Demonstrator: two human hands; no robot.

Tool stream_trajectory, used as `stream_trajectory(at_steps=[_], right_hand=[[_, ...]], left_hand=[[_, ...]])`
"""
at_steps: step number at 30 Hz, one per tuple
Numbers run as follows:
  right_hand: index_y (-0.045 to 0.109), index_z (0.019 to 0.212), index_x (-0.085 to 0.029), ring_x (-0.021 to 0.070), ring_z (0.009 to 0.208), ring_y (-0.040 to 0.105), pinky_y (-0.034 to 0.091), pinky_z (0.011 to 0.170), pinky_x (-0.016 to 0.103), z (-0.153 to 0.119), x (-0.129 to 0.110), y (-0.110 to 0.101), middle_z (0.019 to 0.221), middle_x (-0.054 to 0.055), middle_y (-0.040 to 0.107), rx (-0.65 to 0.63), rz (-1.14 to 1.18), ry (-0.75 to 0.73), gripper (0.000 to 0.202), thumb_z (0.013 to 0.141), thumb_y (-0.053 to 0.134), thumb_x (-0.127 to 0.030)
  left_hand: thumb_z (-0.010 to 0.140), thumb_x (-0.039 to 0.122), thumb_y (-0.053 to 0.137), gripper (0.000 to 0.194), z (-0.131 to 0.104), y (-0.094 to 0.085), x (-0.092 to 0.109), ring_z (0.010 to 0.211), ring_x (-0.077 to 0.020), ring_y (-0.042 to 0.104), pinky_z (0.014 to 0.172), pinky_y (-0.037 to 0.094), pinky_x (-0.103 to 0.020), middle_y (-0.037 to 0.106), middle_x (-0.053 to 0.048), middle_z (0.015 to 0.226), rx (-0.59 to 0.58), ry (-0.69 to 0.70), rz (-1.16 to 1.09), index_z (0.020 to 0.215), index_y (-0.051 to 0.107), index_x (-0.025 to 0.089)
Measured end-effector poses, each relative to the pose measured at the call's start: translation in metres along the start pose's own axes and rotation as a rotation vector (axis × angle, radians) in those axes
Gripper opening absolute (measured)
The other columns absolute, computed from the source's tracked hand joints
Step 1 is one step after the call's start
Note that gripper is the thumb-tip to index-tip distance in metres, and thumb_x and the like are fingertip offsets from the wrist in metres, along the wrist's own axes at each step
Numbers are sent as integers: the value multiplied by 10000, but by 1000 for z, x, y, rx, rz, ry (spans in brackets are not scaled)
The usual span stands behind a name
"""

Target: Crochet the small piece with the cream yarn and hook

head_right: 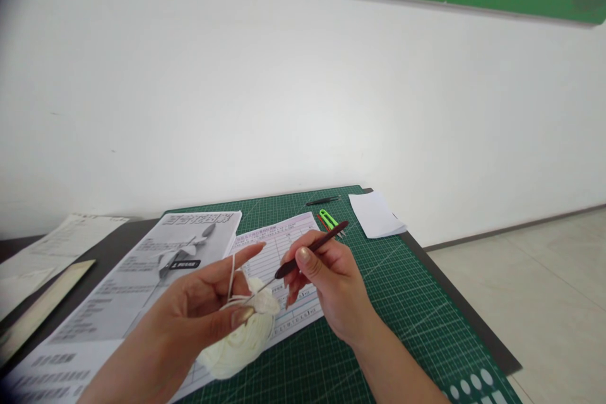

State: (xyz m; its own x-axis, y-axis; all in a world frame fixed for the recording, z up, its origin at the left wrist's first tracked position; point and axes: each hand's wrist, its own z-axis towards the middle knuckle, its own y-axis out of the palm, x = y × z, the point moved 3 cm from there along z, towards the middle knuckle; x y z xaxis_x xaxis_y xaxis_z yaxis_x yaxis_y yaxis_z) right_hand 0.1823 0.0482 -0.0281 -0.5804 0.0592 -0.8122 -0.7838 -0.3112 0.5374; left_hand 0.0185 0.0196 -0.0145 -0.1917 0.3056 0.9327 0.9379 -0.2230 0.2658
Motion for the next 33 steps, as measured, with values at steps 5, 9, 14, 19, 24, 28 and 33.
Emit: stream_trajectory(at_steps=[5,9,14,19,24,28,33], right_hand=[[692,773,-154,74,454,601,526,444,161,-2,3,2,590,-7,651,10,20,10,179,842,666,-317],[700,809,-179,74,480,599,517,464,166,-3,7,2,629,-3,671,33,-27,-45,142,863,640,-296],[705,933,-224,121,605,629,544,548,237,-13,-3,7,730,20,681,38,-463,-411,151,871,590,-147],[627,1206,-113,230,866,674,589,692,340,-32,-4,20,945,155,714,-265,-1098,-979,401,825,551,-15],[729,1031,-231,186,746,684,585,648,322,-22,1,15,882,73,731,-48,-636,-701,291,826,613,-59],[764,826,-240,122,571,635,561,496,223,-7,15,10,714,13,699,77,-67,-231,59,795,717,-258],[747,756,-187,85,498,587,560,463,174,-2,19,7,611,-4,661,69,178,16,128,763,748,-315]], left_hand=[[684,223,787,624,-1,1,1,592,-97,530,575,383,-228,619,38,667,20,36,-7,1277,593,250],[708,246,763,622,0,0,1,662,-139,559,633,413,-269,610,29,693,74,93,59,1299,572,275],[695,278,773,574,-1,0,1,657,-162,554,669,422,-306,585,34,644,254,154,84,1247,619,270],[665,223,804,598,-1,3,-2,654,-132,561,697,419,-280,603,44,645,291,148,-172,1234,626,256],[623,156,827,584,2,1,-1,627,-110,574,715,436,-268,587,51,618,177,86,-322,1180,664,220],[624,147,828,582,-2,1,4,606,-124,617,623,439,-242,661,14,660,179,32,-264,1179,662,203],[615,129,824,551,-7,6,5,664,-139,641,683,459,-255,706,-13,718,124,0,-255,1144,684,195]])
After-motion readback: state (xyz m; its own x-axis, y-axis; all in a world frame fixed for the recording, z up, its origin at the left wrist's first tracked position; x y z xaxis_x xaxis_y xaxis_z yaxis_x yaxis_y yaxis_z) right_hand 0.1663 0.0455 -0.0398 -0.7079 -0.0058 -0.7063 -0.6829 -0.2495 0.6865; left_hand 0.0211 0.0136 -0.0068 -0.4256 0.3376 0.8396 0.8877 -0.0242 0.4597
